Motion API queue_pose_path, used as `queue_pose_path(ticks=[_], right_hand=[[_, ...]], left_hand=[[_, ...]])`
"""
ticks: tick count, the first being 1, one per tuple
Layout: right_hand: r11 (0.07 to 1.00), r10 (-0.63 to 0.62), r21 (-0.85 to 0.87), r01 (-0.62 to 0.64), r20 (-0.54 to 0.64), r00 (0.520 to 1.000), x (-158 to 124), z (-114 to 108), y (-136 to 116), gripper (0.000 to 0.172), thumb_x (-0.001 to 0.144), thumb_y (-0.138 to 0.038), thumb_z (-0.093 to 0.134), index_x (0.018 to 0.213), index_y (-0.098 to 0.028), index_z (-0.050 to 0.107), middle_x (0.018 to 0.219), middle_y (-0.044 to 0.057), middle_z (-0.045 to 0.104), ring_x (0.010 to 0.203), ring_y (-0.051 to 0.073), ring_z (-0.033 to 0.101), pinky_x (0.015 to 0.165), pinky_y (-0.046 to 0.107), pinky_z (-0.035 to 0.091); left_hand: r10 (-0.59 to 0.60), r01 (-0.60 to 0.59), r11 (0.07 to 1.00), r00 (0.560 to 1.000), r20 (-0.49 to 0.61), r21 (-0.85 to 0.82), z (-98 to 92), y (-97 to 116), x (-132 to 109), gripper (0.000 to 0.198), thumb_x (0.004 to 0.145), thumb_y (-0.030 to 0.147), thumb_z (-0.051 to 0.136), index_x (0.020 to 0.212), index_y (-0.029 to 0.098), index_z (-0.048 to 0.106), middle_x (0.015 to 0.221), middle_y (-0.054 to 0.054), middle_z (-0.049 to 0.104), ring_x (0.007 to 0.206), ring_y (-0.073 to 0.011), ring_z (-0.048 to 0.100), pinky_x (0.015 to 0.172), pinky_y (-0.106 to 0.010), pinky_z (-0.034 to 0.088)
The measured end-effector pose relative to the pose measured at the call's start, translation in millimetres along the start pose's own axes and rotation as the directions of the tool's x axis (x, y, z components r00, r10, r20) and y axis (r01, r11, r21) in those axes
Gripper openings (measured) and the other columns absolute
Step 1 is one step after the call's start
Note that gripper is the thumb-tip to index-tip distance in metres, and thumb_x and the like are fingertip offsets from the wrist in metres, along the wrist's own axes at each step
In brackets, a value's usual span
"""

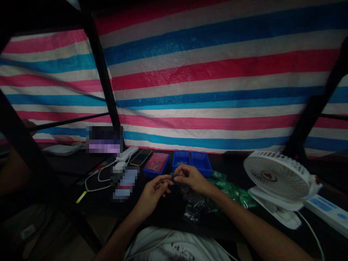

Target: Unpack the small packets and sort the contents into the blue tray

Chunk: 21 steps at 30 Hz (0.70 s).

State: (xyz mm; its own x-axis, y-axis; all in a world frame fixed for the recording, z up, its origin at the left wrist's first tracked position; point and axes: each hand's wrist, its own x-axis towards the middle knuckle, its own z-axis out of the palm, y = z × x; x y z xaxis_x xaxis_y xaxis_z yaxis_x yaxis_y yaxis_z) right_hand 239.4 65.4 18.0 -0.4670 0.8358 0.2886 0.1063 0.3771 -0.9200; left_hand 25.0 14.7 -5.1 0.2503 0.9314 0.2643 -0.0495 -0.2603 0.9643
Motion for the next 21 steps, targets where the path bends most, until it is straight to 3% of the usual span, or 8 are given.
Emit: queue_pose_path(ticks=[3, 9, 15, 18, 21], right_hand=[[1.000, -0.009, 0.013, 0.009, 0.008, 1.000, -0.8, -0.5, -2.0, 0.035, 0.086, -0.052, 0.073, 0.096, -0.019, 0.066, 0.077, -0.001, 0.061, 0.068, 0.015, 0.054, 0.063, 0.027, 0.042], [0.965, -0.167, -0.219, 0.144, -0.087, 0.982, -0.5, -3.9, -7.9, 0.033, 0.094, -0.051, 0.063, 0.093, -0.020, 0.076, 0.093, 0.006, 0.068, 0.093, 0.022, 0.061, 0.086, 0.035, 0.046], [0.997, -0.046, -0.075, 0.025, -0.301, 0.952, 5.0, -10.4, 0.8, 0.038, 0.091, -0.054, 0.064, 0.095, -0.018, 0.073, 0.070, 0.001, 0.065, 0.057, 0.015, 0.053, 0.055, 0.028, 0.044], [0.999, -0.041, -0.009, 0.041, -0.336, 0.941, 6.7, -12.8, 1.8, 0.035, 0.089, -0.051, 0.065, 0.102, -0.019, 0.072, 0.089, 0.005, 0.073, 0.064, 0.017, 0.059, 0.058, 0.029, 0.050], [0.999, 0.035, 0.029, -0.027, -0.335, 0.942, 6.8, -13.0, 1.8, 0.040, 0.087, -0.050, 0.067, 0.114, -0.021, 0.071, 0.108, 0.009, 0.074, 0.076, 0.021, 0.064, 0.055, 0.029, 0.052]], left_hand=[[0.001, -0.001, 1.000, 1.000, 0.003, 0.008, -0.2, -0.1, 0.2, 0.035, 0.092, 0.040, 0.062, 0.120, 0.018, 0.067, 0.107, -0.011, 0.071, 0.079, -0.0172, 0.064, 0.064, -0.025, 0.047], [-0.013, 0.013, 1.000, 0.999, -0.032, -0.003, 0.3, -1.2, 1.2, 0.038, 0.090, 0.042, 0.064, 0.120, 0.019, 0.065, 0.104, -0.010, 0.070, 0.076, -0.0164, 0.064, 0.061, -0.024, 0.046], [-0.008, 0.009, 1.000, 1.000, -0.023, 0.021, 0.0, -2.8, 0.9, 0.035, 0.093, 0.039, 0.060, 0.121, 0.018, 0.063, 0.103, -0.009, 0.069, 0.077, -0.0155, 0.063, 0.061, -0.023, 0.045], [-0.010, 0.010, 1.000, 1.000, -0.018, 0.027, -0.3, -1.8, 0.8, 0.034, 0.093, 0.040, 0.059, 0.120, 0.018, 0.063, 0.102, -0.008, 0.068, 0.076, -0.0156, 0.064, 0.060, -0.023, 0.045], [-0.010, 0.010, 1.000, 1.000, -0.019, 0.023, -0.2, -1.1, 1.1, 0.036, 0.093, 0.041, 0.060, 0.120, 0.018, 0.063, 0.102, -0.008, 0.068, 0.077, -0.0157, 0.063, 0.061, -0.023, 0.045]])
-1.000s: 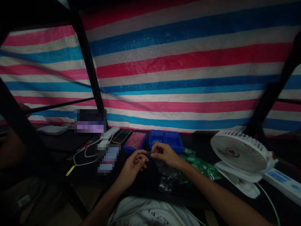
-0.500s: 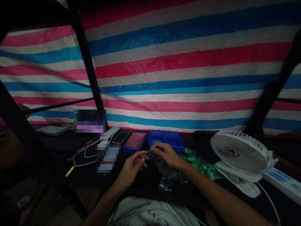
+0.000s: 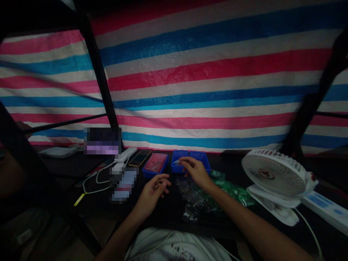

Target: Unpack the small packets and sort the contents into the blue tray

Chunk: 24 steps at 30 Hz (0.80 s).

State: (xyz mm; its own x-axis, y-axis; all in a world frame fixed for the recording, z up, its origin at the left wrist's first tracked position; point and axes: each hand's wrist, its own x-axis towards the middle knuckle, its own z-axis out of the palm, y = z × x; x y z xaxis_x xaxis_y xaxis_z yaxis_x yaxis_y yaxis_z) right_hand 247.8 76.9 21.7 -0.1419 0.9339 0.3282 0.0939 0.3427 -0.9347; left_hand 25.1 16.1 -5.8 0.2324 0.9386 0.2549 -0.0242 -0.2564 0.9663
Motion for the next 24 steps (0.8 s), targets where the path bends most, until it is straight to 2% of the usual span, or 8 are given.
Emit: queue_pose_path(ticks=[6, 8, 10, 13, 16, 18, 21, 24], right_hand=[[0.998, 0.067, 0.018, -0.068, 0.010, 0.998, 0.6, 0.5, 4.3, 0.051, 0.086, -0.049, 0.067, 0.130, -0.023, 0.064, 0.118, 0.011, 0.072, 0.071, 0.020, 0.063, 0.042, 0.026, 0.047], [0.998, 0.054, -0.032, -0.054, 0.024, 0.998, 0.9, -0.1, 5.3, 0.046, 0.089, -0.050, 0.064, 0.125, -0.022, 0.065, 0.109, 0.009, 0.074, 0.064, 0.018, 0.061, 0.041, 0.025, 0.043], [0.989, 0.025, -0.149, -0.016, 0.054, 0.998, -0.1, -0.5, 5.6, 0.037, 0.092, -0.049, 0.060, 0.113, -0.020, 0.069, 0.088, 0.006, 0.074, 0.056, 0.017, 0.057, 0.044, 0.025, 0.040], [0.893, -0.075, -0.434, 0.118, 0.115, 0.991, -4.9, 0.2, 5.1, 0.028, 0.094, -0.044, 0.059, 0.095, -0.020, 0.073, 0.070, 0.003, 0.068, 0.059, 0.018, 0.058, 0.054, 0.027, 0.039], [0.710, -0.116, -0.655, 0.261, 0.256, 0.960, -12.2, 2.4, 3.7, 0.024, 0.093, -0.043, 0.064, 0.094, -0.022, 0.074, 0.077, 0.004, 0.070, 0.068, 0.020, 0.062, 0.062, 0.029, 0.037], [0.635, -0.085, -0.698, 0.332, 0.364, 0.928, -16.1, 3.8, 2.8, 0.027, 0.089, -0.047, 0.070, 0.099, -0.023, 0.074, 0.083, 0.005, 0.070, 0.072, 0.021, 0.062, 0.063, 0.029, 0.036], [0.606, -0.051, -0.692, 0.391, 0.457, 0.888, -18.9, 4.5, 1.7, 0.037, 0.085, -0.050, 0.074, 0.110, -0.024, 0.071, 0.091, 0.005, 0.069, 0.079, 0.022, 0.062, 0.065, 0.029, 0.038], [0.598, -0.045, -0.688, 0.411, 0.483, 0.874, -18.5, 3.8, 1.3, 0.029, 0.092, -0.044, 0.067, 0.112, -0.023, 0.069, 0.093, 0.005, 0.067, 0.083, 0.022, 0.062, 0.069, 0.029, 0.040]], left_hand=[[-0.017, 0.017, 1.000, 1.000, -0.005, -0.003, 0.7, -0.6, 0.0, 0.035, 0.093, 0.041, 0.060, 0.120, 0.019, 0.063, 0.102, -0.008, 0.068, 0.077, -0.0157, 0.064, 0.061, -0.023, 0.045], [-0.015, 0.015, 1.000, 1.000, -0.008, 0.003, 0.6, -1.1, -0.3, 0.036, 0.093, 0.042, 0.061, 0.120, 0.019, 0.063, 0.102, -0.008, 0.068, 0.077, -0.0159, 0.064, 0.061, -0.024, 0.046], [-0.010, 0.010, 1.000, 1.000, -0.009, 0.007, 0.5, -1.6, -0.6, 0.036, 0.092, 0.043, 0.061, 0.120, 0.019, 0.063, 0.102, -0.008, 0.068, 0.077, -0.0159, 0.064, 0.061, -0.024, 0.046], [-0.015, 0.015, 1.000, 1.000, -0.006, 0.006, 0.3, -1.5, -0.6, 0.036, 0.092, 0.043, 0.061, 0.119, 0.019, 0.063, 0.102, -0.008, 0.068, 0.076, -0.0157, 0.063, 0.060, -0.023, 0.045], [-0.003, 0.003, 1.000, 1.000, -0.004, 0.000, 0.2, -0.8, -0.2, 0.035, 0.093, 0.042, 0.061, 0.119, 0.019, 0.063, 0.102, -0.008, 0.068, 0.077, -0.0156, 0.063, 0.061, -0.024, 0.046], [0.005, -0.005, 1.000, 1.000, -0.001, 0.000, 0.0, -0.3, -0.1, 0.034, 0.093, 0.041, 0.061, 0.119, 0.019, 0.063, 0.101, -0.008, 0.067, 0.077, -0.0156, 0.063, 0.062, -0.024, 0.046], [0.006, -0.006, 1.000, 1.000, 0.005, 0.004, -0.3, -0.6, -0.1, 0.033, 0.094, 0.040, 0.060, 0.119, 0.019, 0.062, 0.101, -0.008, 0.067, 0.077, -0.0156, 0.063, 0.061, -0.024, 0.046], [0.009, -0.009, 1.000, 1.000, 0.007, 0.002, -0.5, -1.8, 0.2, 0.033, 0.094, 0.039, 0.060, 0.119, 0.018, 0.062, 0.101, -0.008, 0.067, 0.077, -0.0152, 0.063, 0.061, -0.023, 0.046]])
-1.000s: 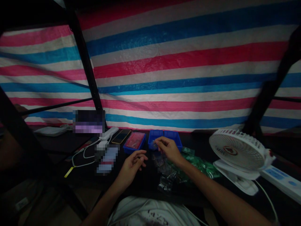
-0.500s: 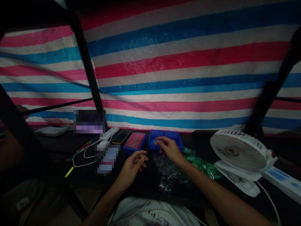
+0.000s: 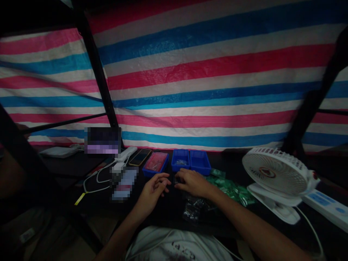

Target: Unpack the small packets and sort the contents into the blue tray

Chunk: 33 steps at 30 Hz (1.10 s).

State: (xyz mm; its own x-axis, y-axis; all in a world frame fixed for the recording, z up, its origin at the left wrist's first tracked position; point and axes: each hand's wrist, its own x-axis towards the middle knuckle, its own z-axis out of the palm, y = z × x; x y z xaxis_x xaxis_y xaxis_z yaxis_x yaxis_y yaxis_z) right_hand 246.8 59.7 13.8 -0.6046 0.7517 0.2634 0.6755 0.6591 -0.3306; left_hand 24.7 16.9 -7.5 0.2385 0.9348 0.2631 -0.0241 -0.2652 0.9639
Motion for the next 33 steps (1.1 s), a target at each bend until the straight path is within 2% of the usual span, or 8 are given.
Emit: queue_pose_path(ticks=[7, 11, 15, 19, 23, 27, 30, 33], right_hand=[[0.995, -0.095, -0.034, 0.096, 0.010, 0.995, 0.7, -1.1, 0.5, 0.022, 0.104, -0.033, 0.050, 0.102, -0.021, 0.069, 0.096, 0.005, 0.062, 0.084, 0.018, 0.062, 0.071, 0.027, 0.042], [0.988, -0.109, 0.091, 0.125, -0.160, 0.981, 2.2, -4.0, -4.4, 0.024, 0.105, -0.033, 0.047, 0.097, -0.019, 0.065, 0.094, 0.005, 0.061, 0.086, 0.018, 0.060, 0.075, 0.028, 0.043], [0.929, 0.030, 0.360, 0.084, -0.299, 0.954, 4.9, -6.0, -8.9, 0.027, 0.104, -0.038, 0.049, 0.092, -0.019, 0.063, 0.083, 0.002, 0.061, 0.078, 0.017, 0.057, 0.071, 0.028, 0.042], [0.750, 0.130, 0.662, 0.014, -0.168, 0.977, 6.3, -4.7, -10.2, 0.029, 0.098, -0.047, 0.058, 0.095, -0.018, 0.063, 0.080, 0.001, 0.064, 0.067, 0.015, 0.056, 0.058, 0.024, 0.040], [0.612, 0.129, 0.790, -0.041, -0.049, 0.990, 6.6, -3.0, -10.3, 0.031, 0.091, -0.048, 0.068, 0.098, -0.019, 0.063, 0.081, 0.002, 0.068, 0.056, 0.012, 0.051, 0.050, 0.022, 0.037], [0.626, 0.100, 0.780, -0.014, -0.062, 0.993, 6.8, -3.5, -10.6, 0.028, 0.089, -0.045, 0.071, 0.096, -0.019, 0.066, 0.083, 0.002, 0.068, 0.060, 0.012, 0.054, 0.055, 0.023, 0.039], [0.670, 0.078, 0.742, 0.029, -0.109, 0.991, 7.0, -3.7, -10.2, 0.026, 0.087, -0.044, 0.074, 0.095, -0.019, 0.070, 0.080, 0.000, 0.064, 0.070, 0.014, 0.056, 0.063, 0.024, 0.042], [0.682, 0.080, 0.731, 0.012, -0.090, 0.993, 6.4, -2.6, -9.0, 0.029, 0.088, -0.046, 0.073, 0.100, -0.019, 0.073, 0.076, -0.001, 0.063, 0.066, 0.013, 0.056, 0.060, 0.024, 0.041]], left_hand=[[-0.001, 0.001, 1.000, 1.000, -0.009, 0.004, 0.0, -0.4, -0.3, 0.034, 0.093, 0.041, 0.061, 0.118, 0.018, 0.062, 0.101, -0.008, 0.068, 0.077, -0.0152, 0.063, 0.062, -0.023, 0.047], [-0.009, 0.009, 1.000, 1.000, -0.016, 0.000, -0.1, -1.0, 0.3, 0.034, 0.093, 0.042, 0.061, 0.118, 0.018, 0.063, 0.101, -0.008, 0.068, 0.077, -0.0152, 0.063, 0.060, -0.023, 0.046], [-0.008, 0.008, 1.000, 1.000, -0.017, -0.003, -0.2, -3.0, 1.0, 0.035, 0.093, 0.041, 0.061, 0.119, 0.018, 0.062, 0.104, -0.008, 0.067, 0.077, -0.0148, 0.063, 0.060, -0.022, 0.046], [-0.019, 0.018, 1.000, 0.999, -0.037, -0.013, -0.2, -7.0, 1.5, 0.039, 0.092, 0.041, 0.062, 0.124, 0.019, 0.057, 0.101, -0.006, 0.065, 0.076, -0.0144, 0.064, 0.059, -0.022, 0.046], [-0.025, 0.025, 1.000, 0.997, -0.080, -0.005, -0.3, -8.4, 2.6, 0.041, 0.088, 0.043, 0.067, 0.120, 0.018, 0.059, 0.087, -0.001, 0.060, 0.066, -0.0124, 0.060, 0.053, -0.020, 0.042], [-0.020, 0.022, 0.999, 0.999, -0.042, 0.042, -0.5, -2.6, 2.6, 0.033, 0.088, 0.048, 0.066, 0.093, 0.015, 0.067, 0.073, 0.001, 0.057, 0.058, -0.0098, 0.051, 0.052, -0.020, 0.039], [-0.034, 0.036, 0.998, 0.999, -0.034, 0.054, -0.8, 1.7, 1.9, 0.036, 0.089, 0.050, 0.065, 0.091, 0.014, 0.068, 0.062, 0.005, 0.050, 0.052, -0.0080, 0.043, 0.048, -0.018, 0.030], [-0.080, 0.081, 0.995, 0.997, -0.016, 0.054, -1.1, 3.2, 1.9, 0.038, 0.089, 0.051, 0.064, 0.094, 0.013, 0.068, 0.054, 0.007, 0.046, 0.045, -0.0068, 0.037, 0.044, -0.019, 0.023]])
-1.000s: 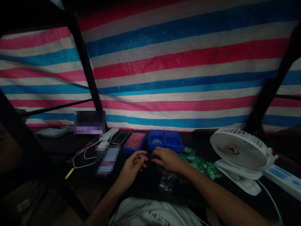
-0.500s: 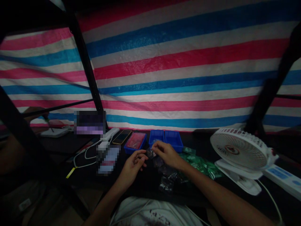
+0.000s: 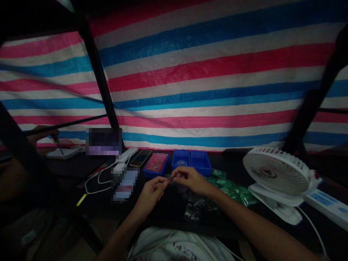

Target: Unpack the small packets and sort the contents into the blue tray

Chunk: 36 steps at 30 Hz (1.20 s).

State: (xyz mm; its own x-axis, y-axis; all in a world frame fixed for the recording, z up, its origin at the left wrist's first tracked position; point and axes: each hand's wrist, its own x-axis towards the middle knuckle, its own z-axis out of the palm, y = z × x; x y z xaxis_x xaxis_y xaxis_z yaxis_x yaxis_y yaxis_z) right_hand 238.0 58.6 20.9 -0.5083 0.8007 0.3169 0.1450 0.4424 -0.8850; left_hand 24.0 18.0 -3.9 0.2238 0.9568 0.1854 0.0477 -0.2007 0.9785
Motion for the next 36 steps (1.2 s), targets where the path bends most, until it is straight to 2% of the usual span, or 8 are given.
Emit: queue_pose_path(ticks=[4, 8, 12, 18, 23, 26, 30, 36], right_hand=[[0.995, 0.074, 0.069, -0.077, 0.033, 0.997, -1.0, -0.1, 2.6, 0.035, 0.091, -0.050, 0.066, 0.105, -0.018, 0.072, 0.075, 0.002, 0.069, 0.053, 0.012, 0.056, 0.050, 0.023, 0.041], [0.989, 0.080, 0.123, -0.081, 0.013, 0.997, -0.4, 0.2, 2.5, 0.036, 0.092, -0.050, 0.064, 0.107, -0.018, 0.071, 0.080, 0.003, 0.071, 0.054, 0.013, 0.061, 0.051, 0.024, 0.047], [0.994, 0.081, 0.073, -0.079, -0.025, 0.996, 0.4, -0.2, -1.5, 0.037, 0.093, -0.052, 0.062, 0.105, -0.019, 0.072, 0.072, 0.001, 0.065, 0.054, 0.013, 0.059, 0.050, 0.024, 0.047], [0.996, 0.045, 0.073, -0.042, -0.035, 0.998, 1.6, 0.1, -1.1, 0.031, 0.087, -0.048, 0.072, 0.093, -0.018, 0.067, 0.082, 0.002, 0.065, 0.064, 0.013, 0.060, 0.056, 0.025, 0.050], [0.964, 0.038, 0.262, -0.037, 0.002, 0.999, 2.7, 2.4, 5.0, 0.044, 0.083, -0.041, 0.079, 0.115, -0.023, 0.055, 0.090, 0.000, 0.064, 0.069, 0.015, 0.065, 0.063, 0.029, 0.058], [0.963, 0.044, 0.264, -0.046, 0.012, 0.999, 2.0, 2.7, 4.9, 0.051, 0.084, -0.039, 0.077, 0.127, -0.024, 0.053, 0.096, 0.001, 0.064, 0.072, 0.015, 0.066, 0.066, 0.031, 0.059], [0.986, 0.041, 0.158, -0.043, 0.018, 0.999, 0.9, 1.3, 1.3, 0.025, 0.088, -0.038, 0.071, 0.104, -0.019, 0.066, 0.090, 0.002, 0.064, 0.069, 0.015, 0.064, 0.064, 0.029, 0.056], [0.999, -0.032, 0.034, 0.033, -0.023, 0.999, 1.6, -1.1, -6.8, 0.020, 0.089, -0.038, 0.067, 0.089, -0.018, 0.068, 0.084, 0.002, 0.061, 0.074, 0.018, 0.059, 0.064, 0.028, 0.049]], left_hand=[[0.039, -0.039, 0.999, 0.999, -0.010, -0.014, 0.2, 0.9, 0.7, 0.038, 0.089, 0.048, 0.065, 0.102, 0.012, 0.068, 0.062, 0.002, 0.060, 0.047, -0.0084, 0.047, 0.047, -0.020, 0.032], [0.058, -0.059, 0.994, 0.998, -0.017, -0.089, 0.4, 1.2, 1.2, 0.038, 0.088, 0.043, 0.065, 0.110, 0.012, 0.066, 0.083, -0.006, 0.071, 0.054, -0.0103, 0.055, 0.054, -0.023, 0.043], [0.065, -0.070, 0.991, 0.997, -0.043, -0.114, 0.4, -2.0, 1.9, 0.040, 0.089, 0.040, 0.065, 0.119, 0.014, 0.059, 0.092, -0.007, 0.073, 0.059, -0.0114, 0.059, 0.058, -0.024, 0.046], [0.042, -0.049, 0.991, 0.998, -0.055, -0.124, 1.3, -7.1, 2.1, 0.047, 0.088, 0.040, 0.067, 0.125, 0.016, 0.052, 0.094, -0.007, 0.071, 0.064, -0.0127, 0.062, 0.057, -0.023, 0.046], [0.038, -0.038, 0.995, 0.999, -0.005, -0.097, 1.7, -5.1, 0.9, 0.040, 0.087, 0.041, 0.066, 0.117, 0.015, 0.060, 0.093, -0.007, 0.070, 0.066, -0.0130, 0.061, 0.058, -0.023, 0.044], [0.036, -0.035, 0.996, 0.999, 0.007, -0.078, 1.5, -4.2, 0.5, 0.035, 0.087, 0.040, 0.066, 0.112, 0.015, 0.065, 0.093, -0.007, 0.071, 0.067, -0.0130, 0.061, 0.060, -0.023, 0.044], [0.036, -0.035, 0.997, 0.999, 0.019, -0.074, 0.8, -4.9, 0.6, 0.034, 0.088, 0.040, 0.066, 0.111, 0.015, 0.067, 0.092, -0.007, 0.070, 0.068, -0.0136, 0.060, 0.060, -0.024, 0.045], [0.035, -0.034, 0.996, 0.999, 0.007, -0.079, 1.3, -3.4, -0.3, 0.035, 0.088, 0.041, 0.066, 0.111, 0.015, 0.066, 0.091, -0.007, 0.069, 0.067, -0.0131, 0.059, 0.059, -0.023, 0.044]])
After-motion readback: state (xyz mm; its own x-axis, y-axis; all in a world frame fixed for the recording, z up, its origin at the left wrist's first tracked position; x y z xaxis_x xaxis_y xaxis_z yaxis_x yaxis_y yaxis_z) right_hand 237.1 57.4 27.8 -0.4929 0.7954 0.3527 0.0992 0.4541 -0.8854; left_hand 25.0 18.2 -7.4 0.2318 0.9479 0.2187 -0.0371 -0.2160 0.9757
